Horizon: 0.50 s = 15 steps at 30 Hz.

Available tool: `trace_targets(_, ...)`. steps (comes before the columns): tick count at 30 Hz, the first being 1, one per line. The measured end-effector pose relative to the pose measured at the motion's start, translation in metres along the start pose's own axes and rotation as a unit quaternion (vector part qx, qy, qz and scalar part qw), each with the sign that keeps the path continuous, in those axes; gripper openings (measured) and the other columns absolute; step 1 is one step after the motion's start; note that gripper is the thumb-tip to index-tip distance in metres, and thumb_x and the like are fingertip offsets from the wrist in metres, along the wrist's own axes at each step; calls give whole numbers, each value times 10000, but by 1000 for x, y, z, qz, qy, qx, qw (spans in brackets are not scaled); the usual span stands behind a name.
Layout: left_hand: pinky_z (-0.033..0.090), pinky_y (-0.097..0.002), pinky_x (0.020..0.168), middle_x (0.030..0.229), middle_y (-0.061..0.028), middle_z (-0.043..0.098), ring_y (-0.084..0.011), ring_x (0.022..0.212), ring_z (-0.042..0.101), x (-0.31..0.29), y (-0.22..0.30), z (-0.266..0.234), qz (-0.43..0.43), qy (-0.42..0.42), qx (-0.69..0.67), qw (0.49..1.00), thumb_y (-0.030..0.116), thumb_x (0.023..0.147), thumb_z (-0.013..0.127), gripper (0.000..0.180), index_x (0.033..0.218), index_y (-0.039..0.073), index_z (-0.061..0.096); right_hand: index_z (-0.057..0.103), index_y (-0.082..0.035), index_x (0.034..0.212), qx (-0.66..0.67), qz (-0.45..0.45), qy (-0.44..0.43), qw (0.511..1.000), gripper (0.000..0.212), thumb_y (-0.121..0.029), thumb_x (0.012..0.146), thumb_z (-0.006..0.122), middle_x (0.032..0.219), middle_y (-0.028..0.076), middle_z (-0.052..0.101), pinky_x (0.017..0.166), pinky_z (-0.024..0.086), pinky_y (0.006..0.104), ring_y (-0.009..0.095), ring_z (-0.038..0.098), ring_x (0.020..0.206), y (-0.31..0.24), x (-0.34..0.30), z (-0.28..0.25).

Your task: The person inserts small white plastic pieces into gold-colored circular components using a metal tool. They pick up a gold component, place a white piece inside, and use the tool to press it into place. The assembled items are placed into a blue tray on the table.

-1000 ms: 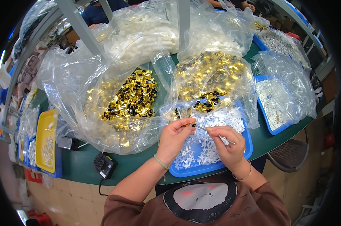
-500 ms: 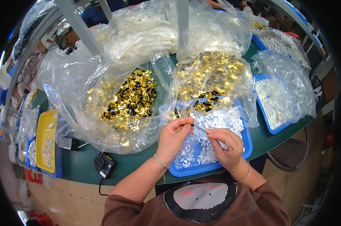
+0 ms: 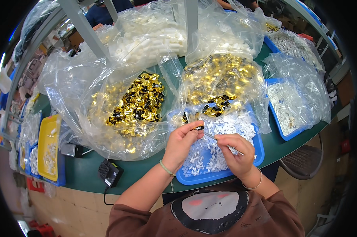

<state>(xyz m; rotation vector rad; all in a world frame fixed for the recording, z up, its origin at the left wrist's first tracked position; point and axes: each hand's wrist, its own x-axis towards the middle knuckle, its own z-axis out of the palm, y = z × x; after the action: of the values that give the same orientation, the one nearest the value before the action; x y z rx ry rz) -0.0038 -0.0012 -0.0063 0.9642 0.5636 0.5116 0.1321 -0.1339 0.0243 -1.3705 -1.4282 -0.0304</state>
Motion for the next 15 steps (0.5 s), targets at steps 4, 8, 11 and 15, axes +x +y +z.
trace_targets(4, 504, -288, 940, 1197, -92, 628, -142, 994, 620, 0, -2, -1, 0, -5, -10, 1000, 22, 947, 496, 316, 1244, -35, 588, 645, -12, 933, 14, 26, 8, 1000, 218, 100, 756, 703, 941, 140, 719, 712, 561, 311, 261, 706, 835, 2, 0, 3)
trace_targets(8, 512, -284, 935, 1204, -94, 626, -149, 1006, 627, -1, 0, 1, 1, -5, 16, 1000, 19, 943, 495, 319, 1243, -39, 587, 645, -11, 929, 14, 42, 8, 999, 210, 107, 762, 692, 943, 142, 717, 722, 560, 316, 260, 705, 839, 2, 1, 4)
trace_targets(11, 514, -280, 932, 1194, -88, 630, -150, 1014, 629, -1, -2, 2, 12, -5, 28, 1000, 27, 945, 500, 318, 1243, -37, 589, 645, -10, 926, 11, 59, 11, 998, 204, 109, 765, 687, 943, 142, 716, 725, 560, 317, 258, 704, 839, 3, 1, 4)
trace_targets(15, 510, -276, 932, 1175, -78, 636, -145, 1017, 627, -1, -2, 1, 7, -3, 29, 1000, 35, 944, 509, 323, 1249, -32, 588, 643, -8, 931, 13, 52, 7, 999, 207, 110, 767, 685, 944, 142, 715, 727, 559, 316, 256, 702, 836, 3, 1, 2)
